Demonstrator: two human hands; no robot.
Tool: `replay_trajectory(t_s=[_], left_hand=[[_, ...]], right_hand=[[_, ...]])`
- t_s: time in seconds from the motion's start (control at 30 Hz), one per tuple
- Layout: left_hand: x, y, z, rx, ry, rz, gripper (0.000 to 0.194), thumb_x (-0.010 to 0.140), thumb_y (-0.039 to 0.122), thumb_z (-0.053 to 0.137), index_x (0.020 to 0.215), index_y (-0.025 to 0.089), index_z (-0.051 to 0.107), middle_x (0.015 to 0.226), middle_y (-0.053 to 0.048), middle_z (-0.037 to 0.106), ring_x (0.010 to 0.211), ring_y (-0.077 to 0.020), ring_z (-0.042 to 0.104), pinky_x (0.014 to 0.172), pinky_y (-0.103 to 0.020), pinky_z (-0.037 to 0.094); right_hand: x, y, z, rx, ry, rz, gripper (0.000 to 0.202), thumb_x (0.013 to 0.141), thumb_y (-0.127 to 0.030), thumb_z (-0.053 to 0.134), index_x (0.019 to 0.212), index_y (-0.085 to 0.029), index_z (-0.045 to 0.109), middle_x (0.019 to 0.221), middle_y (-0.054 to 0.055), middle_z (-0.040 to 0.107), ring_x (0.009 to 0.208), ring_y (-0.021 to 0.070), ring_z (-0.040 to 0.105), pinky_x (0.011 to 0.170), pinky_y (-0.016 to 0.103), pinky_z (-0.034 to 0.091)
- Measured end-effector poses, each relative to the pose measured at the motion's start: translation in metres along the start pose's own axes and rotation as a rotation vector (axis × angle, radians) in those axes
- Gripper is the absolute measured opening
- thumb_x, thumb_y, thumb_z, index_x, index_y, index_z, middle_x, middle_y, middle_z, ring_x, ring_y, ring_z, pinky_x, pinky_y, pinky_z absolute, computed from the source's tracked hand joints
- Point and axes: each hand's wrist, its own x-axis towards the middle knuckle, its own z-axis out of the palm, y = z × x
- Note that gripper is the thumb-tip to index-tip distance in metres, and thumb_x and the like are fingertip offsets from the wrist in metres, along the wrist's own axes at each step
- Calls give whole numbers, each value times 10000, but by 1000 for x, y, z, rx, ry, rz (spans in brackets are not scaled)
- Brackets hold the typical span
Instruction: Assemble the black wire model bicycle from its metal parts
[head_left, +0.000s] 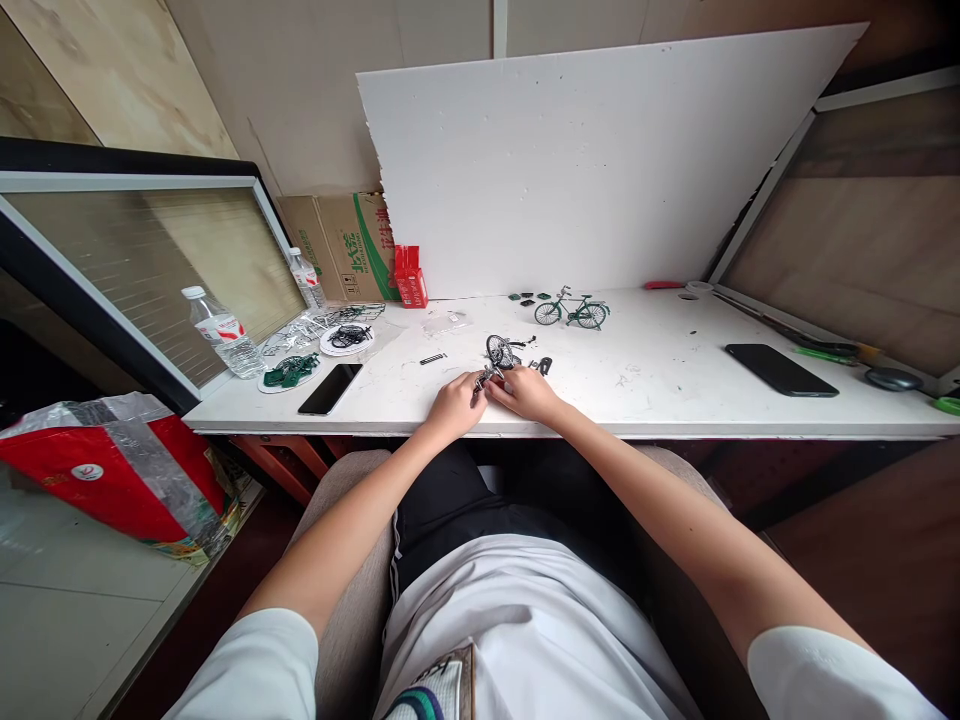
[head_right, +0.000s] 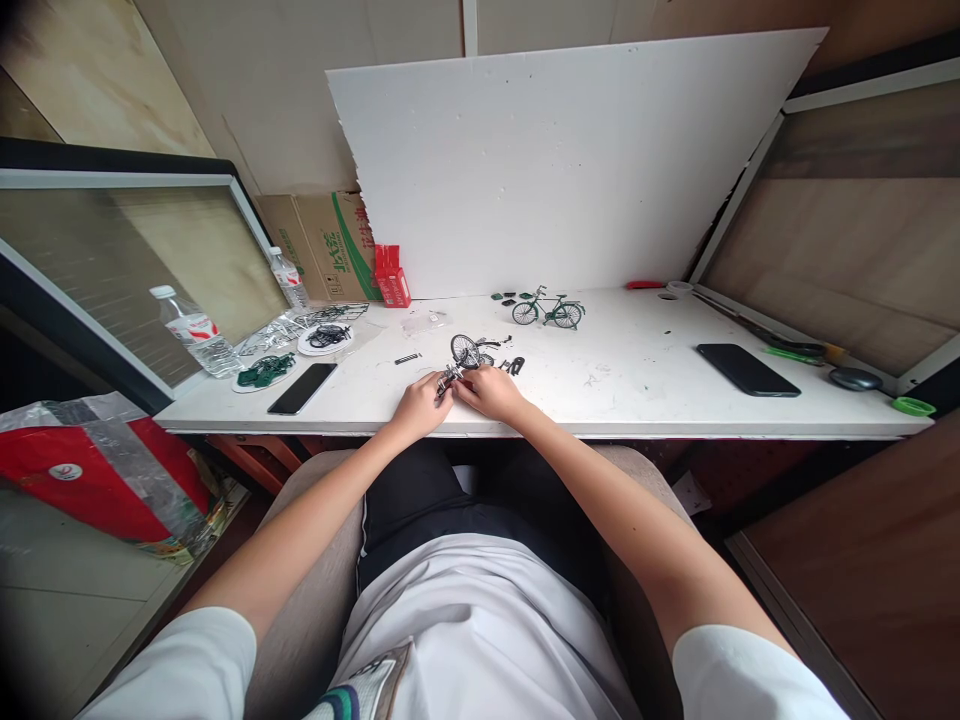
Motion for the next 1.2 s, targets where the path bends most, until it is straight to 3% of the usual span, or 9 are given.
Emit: replay_trajectory(t_s=[1.2], left_hand=[[0,3,-3,12,-27,-14,333,950,138,568,1266,153,672,1105,-124,749,994,-250,716,918,-354,575]], right_hand=[[0,-2,-2,5,-28,7,435,1052,-450,500,771,-167,674,713,92,685,703,200,585,620,295,306]])
